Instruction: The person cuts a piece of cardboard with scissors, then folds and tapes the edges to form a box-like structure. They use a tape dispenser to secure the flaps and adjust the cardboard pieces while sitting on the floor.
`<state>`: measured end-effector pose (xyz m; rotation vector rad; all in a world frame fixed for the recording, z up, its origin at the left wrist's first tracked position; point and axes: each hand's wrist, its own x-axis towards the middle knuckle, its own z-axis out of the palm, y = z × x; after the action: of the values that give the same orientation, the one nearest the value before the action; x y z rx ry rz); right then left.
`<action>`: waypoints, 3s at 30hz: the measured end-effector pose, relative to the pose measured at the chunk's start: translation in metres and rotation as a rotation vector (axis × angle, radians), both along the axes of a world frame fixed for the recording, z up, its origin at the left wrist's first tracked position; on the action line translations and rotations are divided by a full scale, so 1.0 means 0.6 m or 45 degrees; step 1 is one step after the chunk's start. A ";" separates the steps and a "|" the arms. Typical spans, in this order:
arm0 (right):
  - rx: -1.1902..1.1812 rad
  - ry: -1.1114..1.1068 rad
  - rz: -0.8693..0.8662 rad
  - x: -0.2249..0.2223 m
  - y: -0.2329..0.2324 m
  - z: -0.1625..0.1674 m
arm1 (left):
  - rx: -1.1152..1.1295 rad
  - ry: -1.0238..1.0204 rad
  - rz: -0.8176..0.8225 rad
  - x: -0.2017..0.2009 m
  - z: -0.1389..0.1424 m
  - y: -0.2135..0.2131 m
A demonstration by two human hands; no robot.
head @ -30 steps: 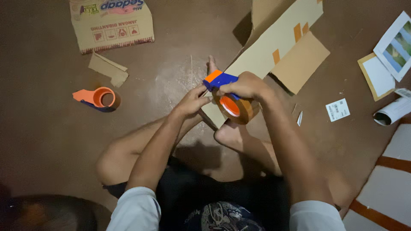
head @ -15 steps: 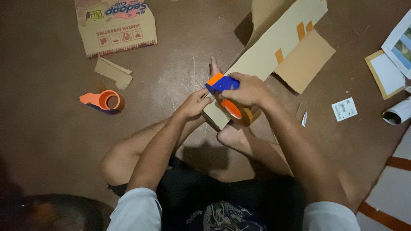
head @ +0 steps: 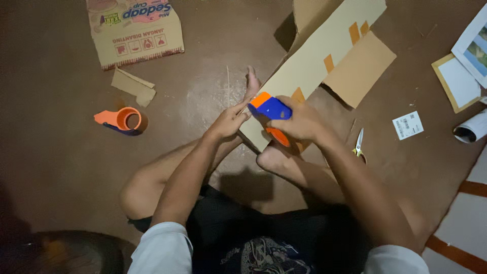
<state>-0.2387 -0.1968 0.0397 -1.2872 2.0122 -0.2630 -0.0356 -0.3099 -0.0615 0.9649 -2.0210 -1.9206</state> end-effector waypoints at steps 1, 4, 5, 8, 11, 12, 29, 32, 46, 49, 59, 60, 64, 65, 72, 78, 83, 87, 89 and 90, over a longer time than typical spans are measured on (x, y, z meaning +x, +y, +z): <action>0.021 0.007 -0.012 -0.001 0.009 -0.003 | 0.009 0.048 0.004 0.000 0.002 0.001; -0.067 -0.034 0.040 -0.001 0.038 -0.009 | 0.071 -0.037 0.009 0.000 0.010 0.004; -0.068 -0.012 0.046 -0.001 0.044 -0.010 | 0.091 -0.101 0.012 0.000 0.013 0.004; -0.041 0.012 0.048 0.002 0.050 -0.013 | 0.019 0.197 -0.028 0.000 0.019 0.006; -0.002 0.022 0.031 0.003 0.045 -0.013 | 0.015 0.134 -0.046 0.003 0.017 0.006; -0.004 0.046 0.035 0.003 0.043 -0.012 | 0.056 0.180 -0.042 0.003 0.015 0.006; -0.012 -0.028 -0.009 -0.002 0.040 -0.016 | 0.092 -0.009 0.487 -0.013 0.004 0.049; 0.010 -0.030 -0.001 -0.001 0.042 -0.013 | -0.345 0.079 0.563 -0.012 -0.012 0.070; -0.003 -0.059 -0.019 -0.003 0.050 -0.023 | -1.555 -0.177 0.150 0.029 -0.093 0.200; 0.053 -0.008 -0.045 0.000 0.047 -0.020 | -1.526 -0.204 0.213 0.009 -0.086 0.201; -0.061 -0.041 -0.008 -0.008 0.056 -0.046 | -1.713 -0.588 0.084 -0.033 -0.060 0.211; -0.028 -0.005 0.001 -0.009 0.056 -0.050 | -1.706 -0.614 0.073 -0.036 -0.055 0.213; -0.119 -0.039 0.035 -0.014 0.051 -0.056 | -1.731 -0.669 0.162 -0.053 -0.039 0.213; -0.109 -0.030 0.041 -0.015 0.050 -0.056 | -1.714 -0.701 0.174 -0.057 -0.036 0.213; -0.093 0.036 0.031 -0.013 0.047 -0.051 | -1.670 -0.667 0.294 -0.060 -0.023 0.218; -0.095 -0.031 0.051 -0.019 0.050 -0.044 | -1.773 -0.530 0.401 -0.053 -0.016 0.219; -0.084 0.015 0.061 -0.011 0.043 -0.034 | -1.624 -0.762 0.214 -0.048 -0.003 0.218; -0.024 -0.008 -0.007 -0.006 0.026 -0.021 | -1.465 -0.710 0.092 -0.039 0.015 0.196; -0.028 0.004 0.009 -0.008 0.011 -0.012 | -1.429 -0.764 0.003 -0.038 0.024 0.183; -0.035 0.038 0.034 -0.010 -0.002 -0.006 | -1.354 -0.778 -0.040 -0.036 0.029 0.175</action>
<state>-0.2448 -0.1980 0.0362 -1.3417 2.0217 -0.2611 -0.0575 -0.2051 -0.0444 1.2116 -2.8053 -0.3005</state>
